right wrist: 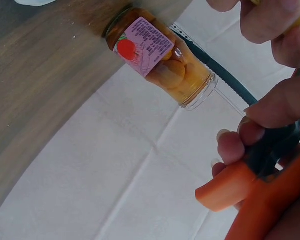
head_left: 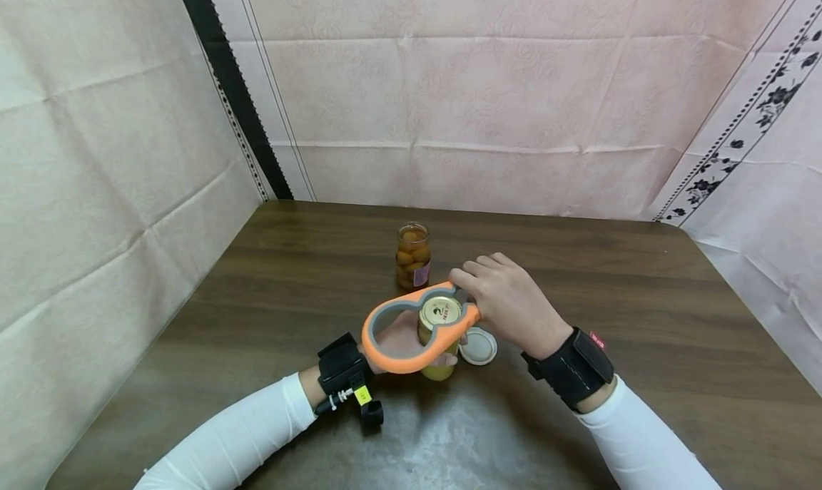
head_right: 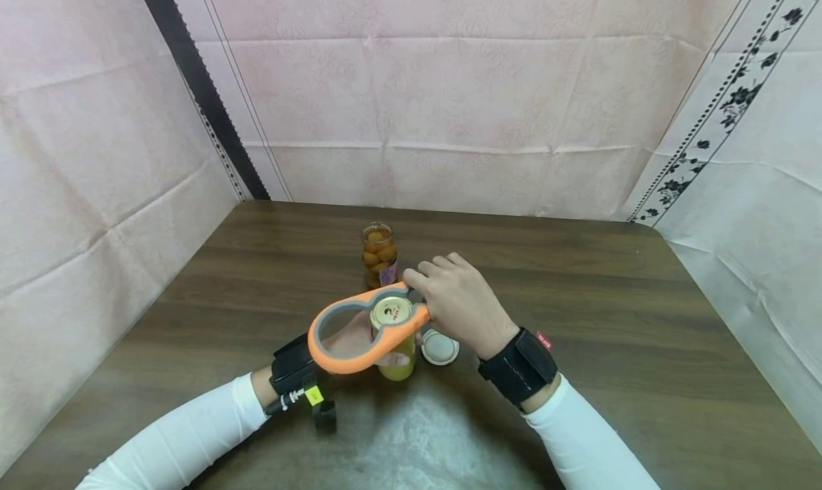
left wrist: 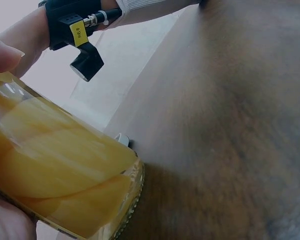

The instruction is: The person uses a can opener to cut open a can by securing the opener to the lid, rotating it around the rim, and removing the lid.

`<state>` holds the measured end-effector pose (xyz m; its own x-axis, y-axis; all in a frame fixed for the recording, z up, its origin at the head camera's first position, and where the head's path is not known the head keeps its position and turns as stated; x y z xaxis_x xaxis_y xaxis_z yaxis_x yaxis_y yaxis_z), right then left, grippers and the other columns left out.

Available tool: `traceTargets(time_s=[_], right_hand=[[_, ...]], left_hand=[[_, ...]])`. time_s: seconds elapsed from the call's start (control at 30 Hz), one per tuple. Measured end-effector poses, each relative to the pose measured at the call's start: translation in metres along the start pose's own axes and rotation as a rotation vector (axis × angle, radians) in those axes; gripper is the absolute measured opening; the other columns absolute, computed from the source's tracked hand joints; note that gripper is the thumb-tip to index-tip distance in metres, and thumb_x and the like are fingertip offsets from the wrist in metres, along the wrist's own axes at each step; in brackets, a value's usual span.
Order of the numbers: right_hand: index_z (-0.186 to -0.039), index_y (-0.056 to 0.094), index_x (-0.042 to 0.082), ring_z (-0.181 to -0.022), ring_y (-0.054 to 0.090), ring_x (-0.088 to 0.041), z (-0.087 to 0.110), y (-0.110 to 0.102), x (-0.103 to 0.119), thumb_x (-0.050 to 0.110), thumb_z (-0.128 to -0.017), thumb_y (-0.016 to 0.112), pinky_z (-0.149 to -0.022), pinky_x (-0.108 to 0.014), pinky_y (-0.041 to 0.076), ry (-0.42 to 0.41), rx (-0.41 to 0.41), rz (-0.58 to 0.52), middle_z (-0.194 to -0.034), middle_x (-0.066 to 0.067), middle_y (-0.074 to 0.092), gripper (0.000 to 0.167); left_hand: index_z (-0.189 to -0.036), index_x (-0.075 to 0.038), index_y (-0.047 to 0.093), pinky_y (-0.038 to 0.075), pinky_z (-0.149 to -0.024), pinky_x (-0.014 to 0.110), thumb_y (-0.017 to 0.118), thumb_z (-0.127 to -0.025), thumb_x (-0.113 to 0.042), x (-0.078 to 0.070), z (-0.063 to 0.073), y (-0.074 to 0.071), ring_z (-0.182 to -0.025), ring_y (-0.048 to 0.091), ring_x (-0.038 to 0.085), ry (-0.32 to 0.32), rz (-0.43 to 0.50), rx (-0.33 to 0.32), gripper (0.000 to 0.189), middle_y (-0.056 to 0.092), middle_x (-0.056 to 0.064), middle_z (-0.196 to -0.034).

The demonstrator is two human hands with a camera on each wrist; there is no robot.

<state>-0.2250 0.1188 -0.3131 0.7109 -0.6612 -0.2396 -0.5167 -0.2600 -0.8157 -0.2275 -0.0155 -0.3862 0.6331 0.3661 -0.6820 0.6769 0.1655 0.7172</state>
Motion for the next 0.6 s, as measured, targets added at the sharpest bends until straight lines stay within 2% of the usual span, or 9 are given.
traceTargets(time_s=[0.03, 0.1, 0.23, 0.43, 0.6], right_hand=[[-0.098, 0.063, 0.015, -0.083, 0.06, -0.019, -0.0004, 0.0003, -0.0003, 0.013, -0.088, 0.077, -0.079, -0.035, 0.05, -0.002, -0.001, -0.004, -0.085, 0.001, 0.065, 0.017], [-0.097, 0.062, 0.015, -0.081, 0.059, -0.019, -0.0015, 0.001, -0.0009, 0.013, -0.088, 0.077, -0.081, -0.035, 0.05, -0.007, -0.003, -0.009, -0.083, 0.002, 0.063, 0.018], [-0.096, 0.062, 0.015, -0.08, 0.056, -0.018, -0.0033, 0.0025, -0.0019, 0.013, -0.088, 0.076, -0.084, -0.036, 0.05, -0.015, 0.0, -0.022, -0.081, 0.002, 0.061, 0.017], [-0.097, 0.061, 0.015, -0.082, 0.056, -0.019, -0.0044, 0.0032, -0.0028, 0.008, -0.084, 0.077, -0.089, -0.037, 0.051, -0.025, -0.002, -0.037, -0.083, 0.003, 0.06, 0.021], [-0.098, 0.062, 0.015, -0.082, 0.054, -0.018, -0.0062, 0.0036, -0.0033, 0.01, -0.084, 0.078, -0.092, -0.038, 0.051, -0.033, -0.008, -0.056, -0.084, 0.002, 0.06, 0.022]], left_hand=[[-0.13, -0.011, 0.055, 0.05, -0.102, 0.031, 0.058, -0.103, -0.021, -0.0002, 0.0005, 0.0025, -0.106, 0.063, 0.013, -0.022, 0.087, 0.01, 0.029, 0.067, 0.0, -0.116], [-0.13, -0.009, 0.056, 0.05, -0.104, 0.034, 0.055, -0.105, -0.021, -0.0007, 0.0012, 0.0058, -0.108, 0.063, 0.017, -0.056, 0.185, 0.018, 0.028, 0.066, 0.005, -0.117], [-0.129, -0.008, 0.058, 0.05, -0.104, 0.037, 0.054, -0.105, -0.024, -0.0004, 0.0021, 0.0076, -0.109, 0.063, 0.02, -0.101, 0.267, 0.009, 0.029, 0.066, 0.008, -0.118], [-0.128, -0.007, 0.058, 0.05, -0.103, 0.034, 0.05, -0.108, -0.029, 0.0013, 0.0029, 0.0085, -0.109, 0.063, 0.02, -0.127, 0.306, 0.027, 0.032, 0.066, 0.009, -0.117], [-0.127, -0.001, 0.058, 0.049, -0.104, 0.033, 0.037, -0.11, -0.043, 0.0055, 0.0029, 0.0105, -0.11, 0.064, 0.022, -0.206, 0.507, 0.051, 0.05, 0.066, 0.012, -0.117]])
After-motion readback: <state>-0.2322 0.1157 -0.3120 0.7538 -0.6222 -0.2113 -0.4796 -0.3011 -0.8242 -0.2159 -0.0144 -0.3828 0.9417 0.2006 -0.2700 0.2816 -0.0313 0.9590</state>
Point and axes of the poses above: each hand's wrist, its own z-axis away from the middle knuckle, its own y-axis out of the palm, x = y × z, the point moved 5 cm from there along -z, towards the middle knuckle
